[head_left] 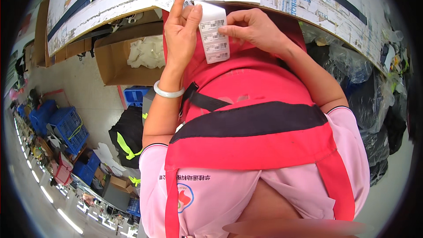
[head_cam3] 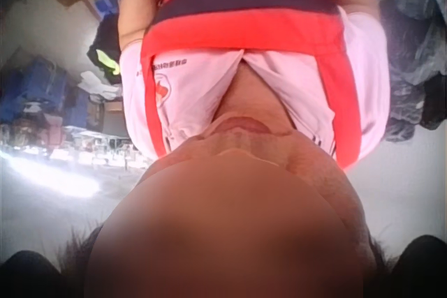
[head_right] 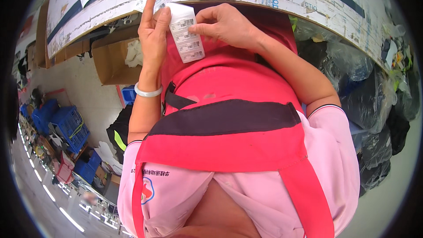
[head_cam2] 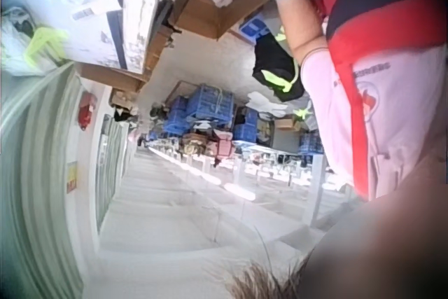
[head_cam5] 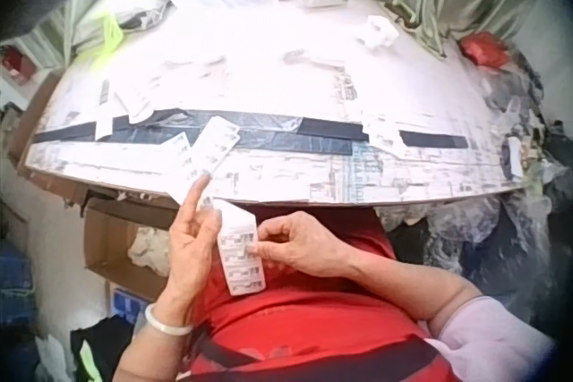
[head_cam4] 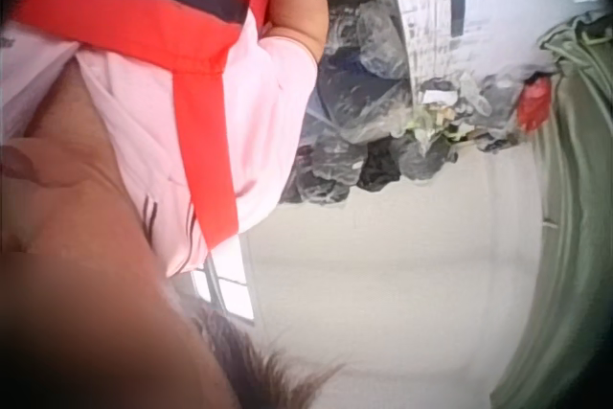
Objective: Peeling and applying identification labels to garments or packaging materials.
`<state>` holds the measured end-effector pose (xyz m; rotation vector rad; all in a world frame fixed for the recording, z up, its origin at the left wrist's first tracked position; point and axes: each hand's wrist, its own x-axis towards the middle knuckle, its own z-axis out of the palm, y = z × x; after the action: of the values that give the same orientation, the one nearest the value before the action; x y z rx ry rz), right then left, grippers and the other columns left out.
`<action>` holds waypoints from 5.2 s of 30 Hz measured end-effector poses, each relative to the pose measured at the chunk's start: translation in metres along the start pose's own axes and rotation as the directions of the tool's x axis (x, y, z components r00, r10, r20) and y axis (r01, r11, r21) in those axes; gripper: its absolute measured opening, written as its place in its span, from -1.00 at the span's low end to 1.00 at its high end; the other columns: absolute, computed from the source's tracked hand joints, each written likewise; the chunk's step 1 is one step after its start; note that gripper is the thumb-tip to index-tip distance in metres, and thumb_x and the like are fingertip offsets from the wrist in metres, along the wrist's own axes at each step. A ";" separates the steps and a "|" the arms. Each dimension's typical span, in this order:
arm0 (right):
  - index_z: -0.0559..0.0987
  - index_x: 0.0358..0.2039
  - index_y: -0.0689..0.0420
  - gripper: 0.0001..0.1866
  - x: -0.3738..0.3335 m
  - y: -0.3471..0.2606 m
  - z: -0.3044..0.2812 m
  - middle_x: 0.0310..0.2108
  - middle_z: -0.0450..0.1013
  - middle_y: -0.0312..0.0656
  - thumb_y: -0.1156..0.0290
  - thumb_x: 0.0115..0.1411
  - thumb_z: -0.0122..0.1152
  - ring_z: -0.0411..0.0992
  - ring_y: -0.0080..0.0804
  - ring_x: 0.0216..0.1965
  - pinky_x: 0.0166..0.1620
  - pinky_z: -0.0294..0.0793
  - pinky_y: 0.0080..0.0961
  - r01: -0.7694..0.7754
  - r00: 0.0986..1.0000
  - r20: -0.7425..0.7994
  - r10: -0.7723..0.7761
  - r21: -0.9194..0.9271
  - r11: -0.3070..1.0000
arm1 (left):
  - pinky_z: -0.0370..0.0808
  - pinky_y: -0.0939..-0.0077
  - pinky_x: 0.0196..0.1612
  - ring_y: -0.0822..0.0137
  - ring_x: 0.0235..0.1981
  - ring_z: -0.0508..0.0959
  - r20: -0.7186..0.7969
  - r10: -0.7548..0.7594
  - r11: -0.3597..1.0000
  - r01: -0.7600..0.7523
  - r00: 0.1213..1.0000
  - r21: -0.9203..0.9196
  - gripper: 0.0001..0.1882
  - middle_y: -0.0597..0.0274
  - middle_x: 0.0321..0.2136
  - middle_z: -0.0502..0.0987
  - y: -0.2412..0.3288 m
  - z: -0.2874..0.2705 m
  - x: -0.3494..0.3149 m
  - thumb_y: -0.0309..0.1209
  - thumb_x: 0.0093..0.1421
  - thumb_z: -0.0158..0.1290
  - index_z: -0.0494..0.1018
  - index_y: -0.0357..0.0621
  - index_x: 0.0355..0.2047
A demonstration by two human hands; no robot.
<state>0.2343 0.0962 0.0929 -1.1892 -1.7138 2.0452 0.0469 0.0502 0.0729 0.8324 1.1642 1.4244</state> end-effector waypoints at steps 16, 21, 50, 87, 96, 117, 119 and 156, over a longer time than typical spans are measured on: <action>0.57 -0.31 0.23 -0.90 0.001 0.005 -0.001 -0.39 0.47 -0.28 0.47 0.24 0.17 0.42 -0.65 -0.45 -0.34 0.45 -0.70 0.316 0.918 -0.189 -0.350 -0.185 0.930 | 0.48 0.69 -0.25 0.57 -0.34 0.54 0.347 -0.394 0.887 0.253 0.851 0.387 -0.72 0.28 -0.32 0.60 0.014 -0.012 -0.002 -0.52 0.13 0.20 0.54 -0.32 -0.13; 0.58 -0.28 0.22 -0.87 -0.003 -0.010 -0.017 -0.46 0.48 -0.32 0.43 0.24 0.17 0.43 -0.69 -0.46 -0.37 0.44 -0.74 0.166 0.929 -0.315 -0.197 -0.123 0.978 | 0.43 0.68 -0.35 0.57 -0.43 0.50 0.379 -0.351 0.928 0.263 0.856 0.265 -0.67 0.30 -0.41 0.59 0.001 -0.019 0.003 -0.24 0.28 0.06 0.59 -0.31 -0.22; 0.55 -0.38 0.28 -0.84 0.025 -0.011 -0.060 -0.56 0.48 -0.25 0.42 0.19 0.21 0.44 -0.60 -0.61 -0.55 0.45 -0.72 -0.044 0.925 -0.380 0.014 -0.070 0.997 | 0.17 0.74 -0.51 0.67 -0.57 0.24 0.222 -0.206 0.952 0.143 0.953 0.271 -0.65 0.53 -0.59 0.43 -0.013 -0.015 -0.002 -0.17 0.30 0.05 0.62 -0.23 -0.25; 0.54 -0.31 0.21 -0.65 -0.031 0.069 -0.218 -0.57 0.44 -0.15 0.27 -0.04 0.38 0.42 -0.38 -0.57 -0.42 0.42 -0.37 -0.453 0.382 -0.786 -0.486 -0.618 0.643 | 0.38 0.73 -0.51 0.65 -0.50 0.45 0.211 -0.322 0.946 0.306 0.923 0.105 -0.73 0.32 -0.38 0.58 0.004 -0.009 -0.008 -0.47 0.21 0.11 0.54 -0.22 -0.07; 0.58 -0.26 0.20 -0.81 -0.020 -0.005 -0.033 -0.42 0.48 -0.36 0.34 0.22 0.22 0.39 -0.69 -0.38 -0.32 0.39 -0.71 0.047 0.986 -0.152 -0.072 -0.165 0.985 | 0.38 0.74 -0.42 0.60 -0.47 0.47 0.222 -0.302 0.944 0.258 0.927 0.205 -0.77 0.30 -0.37 0.59 0.002 -0.013 -0.006 -0.54 0.22 0.07 0.55 -0.31 -0.12; 0.61 -0.31 0.24 -0.88 -0.003 0.005 -0.005 -0.38 0.52 -0.28 0.45 0.19 0.22 0.44 -0.63 -0.34 -0.21 0.47 -0.63 0.332 0.900 -0.190 -0.392 -0.286 0.899 | 0.49 0.65 -0.28 0.52 -0.37 0.55 0.330 -0.350 0.932 0.292 0.877 0.214 -0.74 0.20 -0.34 0.62 0.003 -0.015 -0.008 -0.46 0.19 0.16 0.55 -0.38 -0.15; 0.61 -0.31 0.24 -0.87 0.000 0.006 -0.008 -0.39 0.52 -0.28 0.44 0.19 0.22 0.44 -0.63 -0.35 -0.22 0.47 -0.64 0.335 0.894 -0.230 -0.384 -0.225 0.915 | 0.49 0.64 -0.29 0.50 -0.39 0.55 0.400 -0.356 0.934 0.314 0.845 0.169 -0.68 0.18 -0.35 0.62 -0.002 -0.022 -0.004 -0.30 0.28 0.07 0.56 -0.38 -0.17; 0.55 -0.36 0.31 -0.85 0.024 -0.010 -0.060 -0.57 0.49 -0.21 0.45 0.19 0.20 0.44 -0.58 -0.62 -0.57 0.45 -0.71 -0.039 0.924 -0.382 0.015 -0.057 0.998 | 0.43 0.71 -0.34 0.59 -0.41 0.50 0.281 -0.258 0.956 0.201 0.924 0.215 -0.67 0.29 -0.42 0.61 -0.011 -0.018 -0.006 -0.24 0.31 0.04 0.60 -0.31 -0.24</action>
<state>0.2573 0.1576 0.0915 -1.5201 -1.5849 1.6403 0.0347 0.0401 0.0585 0.9706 1.1203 0.9654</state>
